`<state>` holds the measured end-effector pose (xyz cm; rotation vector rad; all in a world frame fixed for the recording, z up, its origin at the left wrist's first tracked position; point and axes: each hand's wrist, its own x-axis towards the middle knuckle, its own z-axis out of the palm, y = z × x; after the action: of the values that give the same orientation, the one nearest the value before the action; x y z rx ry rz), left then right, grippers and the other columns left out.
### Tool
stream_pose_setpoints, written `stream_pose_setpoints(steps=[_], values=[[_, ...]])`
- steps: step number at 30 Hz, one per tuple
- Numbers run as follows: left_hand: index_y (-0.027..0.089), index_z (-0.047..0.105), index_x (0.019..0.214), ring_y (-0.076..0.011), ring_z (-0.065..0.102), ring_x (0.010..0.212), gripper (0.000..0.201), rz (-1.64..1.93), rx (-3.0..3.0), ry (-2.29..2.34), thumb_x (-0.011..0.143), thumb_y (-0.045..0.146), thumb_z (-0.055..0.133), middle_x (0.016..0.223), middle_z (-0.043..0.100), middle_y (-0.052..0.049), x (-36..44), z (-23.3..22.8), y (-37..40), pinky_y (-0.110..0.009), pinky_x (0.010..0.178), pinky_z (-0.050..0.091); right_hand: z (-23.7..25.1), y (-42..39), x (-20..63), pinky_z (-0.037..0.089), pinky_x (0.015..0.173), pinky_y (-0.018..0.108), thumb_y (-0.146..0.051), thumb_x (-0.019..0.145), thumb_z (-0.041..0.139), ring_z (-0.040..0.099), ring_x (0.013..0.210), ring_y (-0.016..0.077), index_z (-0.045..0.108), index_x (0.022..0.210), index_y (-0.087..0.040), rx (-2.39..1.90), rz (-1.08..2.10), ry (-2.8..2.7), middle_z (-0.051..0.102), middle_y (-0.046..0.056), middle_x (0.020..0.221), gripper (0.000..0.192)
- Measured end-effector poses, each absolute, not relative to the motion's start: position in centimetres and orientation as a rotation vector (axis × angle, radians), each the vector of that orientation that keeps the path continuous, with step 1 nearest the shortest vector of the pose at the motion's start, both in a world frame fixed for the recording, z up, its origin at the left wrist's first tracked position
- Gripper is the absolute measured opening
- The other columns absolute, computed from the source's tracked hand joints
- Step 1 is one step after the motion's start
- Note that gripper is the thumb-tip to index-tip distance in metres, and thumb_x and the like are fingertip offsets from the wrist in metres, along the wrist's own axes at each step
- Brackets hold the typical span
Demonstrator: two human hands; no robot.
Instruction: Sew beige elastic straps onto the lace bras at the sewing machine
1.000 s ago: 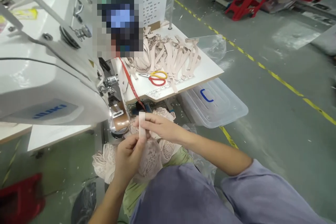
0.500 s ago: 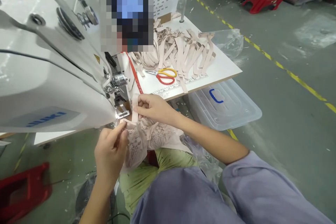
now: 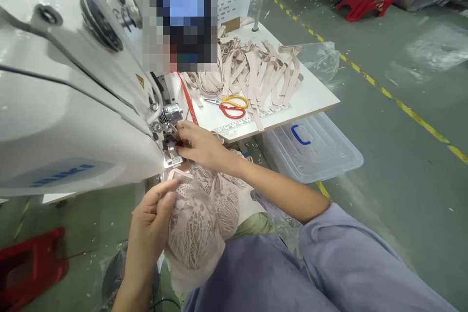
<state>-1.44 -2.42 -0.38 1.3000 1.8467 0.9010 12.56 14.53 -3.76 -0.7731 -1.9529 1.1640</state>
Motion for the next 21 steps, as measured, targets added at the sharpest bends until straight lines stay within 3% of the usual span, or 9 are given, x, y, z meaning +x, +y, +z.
stream_pose_setpoints(steps=[3, 7, 11, 17, 21], values=[[0.027, 0.074, 0.113, -0.0236, 0.071, 0.102, 0.029, 0.916, 1.329, 1.820, 0.096, 0.039, 0.054, 0.115, 0.074, -0.006, -1.0, -0.2, -2.5, -0.027, 0.072, 0.057, -3.2, 14.5, 12.4, 0.049, 0.091, 0.041, -0.022, 0.081, 0.060, 0.057, 0.097, 0.0223, 0.057, 0.072, -0.022, -0.774, 1.196, -1.945, 0.060, 0.004, 0.099, 0.010], [0.024, 0.073, 0.119, -0.0202, 0.072, 0.076, 0.032, 0.908, 1.441, 1.805, 0.096, 0.036, 0.053, 0.102, 0.078, -0.007, -1.1, -0.7, -2.3, -0.025, 0.055, 0.052, -2.3, 14.2, 12.5, 0.049, 0.092, 0.042, -0.021, 0.081, 0.061, 0.057, 0.095, 0.0220, 0.058, 0.070, -0.022, -0.784, 1.235, -1.944, 0.060, 0.005, 0.101, 0.012], [0.025, 0.071, 0.121, -0.0135, 0.063, 0.052, 0.032, 0.905, 1.531, 1.767, 0.097, 0.032, 0.052, 0.094, 0.079, -0.005, -1.2, -1.0, -2.1, -0.024, 0.051, 0.049, -1.2, 13.9, 12.7, 0.049, 0.091, 0.040, -0.017, 0.083, 0.060, 0.057, 0.095, 0.0219, 0.058, 0.069, -0.021, -0.805, 1.279, -1.943, 0.058, 0.004, 0.095, 0.015], [0.022, 0.072, 0.118, -0.0125, 0.054, 0.043, 0.030, 0.922, 1.571, 1.739, 0.097, 0.030, 0.051, 0.066, 0.072, 0.000, -1.0, -1.1, -2.3, -0.024, 0.049, 0.046, -0.4, 13.8, 12.9, 0.051, 0.086, 0.038, -0.015, 0.083, 0.059, 0.057, 0.091, 0.0214, 0.061, 0.071, -0.022, -0.817, 1.220, -2.014, 0.059, 0.004, 0.092, 0.014], [0.021, 0.071, 0.118, -0.0115, 0.055, 0.044, 0.030, 0.923, 1.618, 1.734, 0.098, 0.028, 0.051, 0.068, 0.072, 0.000, -1.0, -1.2, -2.4, -0.023, 0.047, 0.045, -0.6, 14.0, 12.7, 0.052, 0.081, 0.035, -0.016, 0.084, 0.059, 0.057, 0.088, 0.0203, 0.062, 0.076, -0.021, -0.833, 1.164, -2.077, 0.061, 0.004, 0.094, 0.010]])
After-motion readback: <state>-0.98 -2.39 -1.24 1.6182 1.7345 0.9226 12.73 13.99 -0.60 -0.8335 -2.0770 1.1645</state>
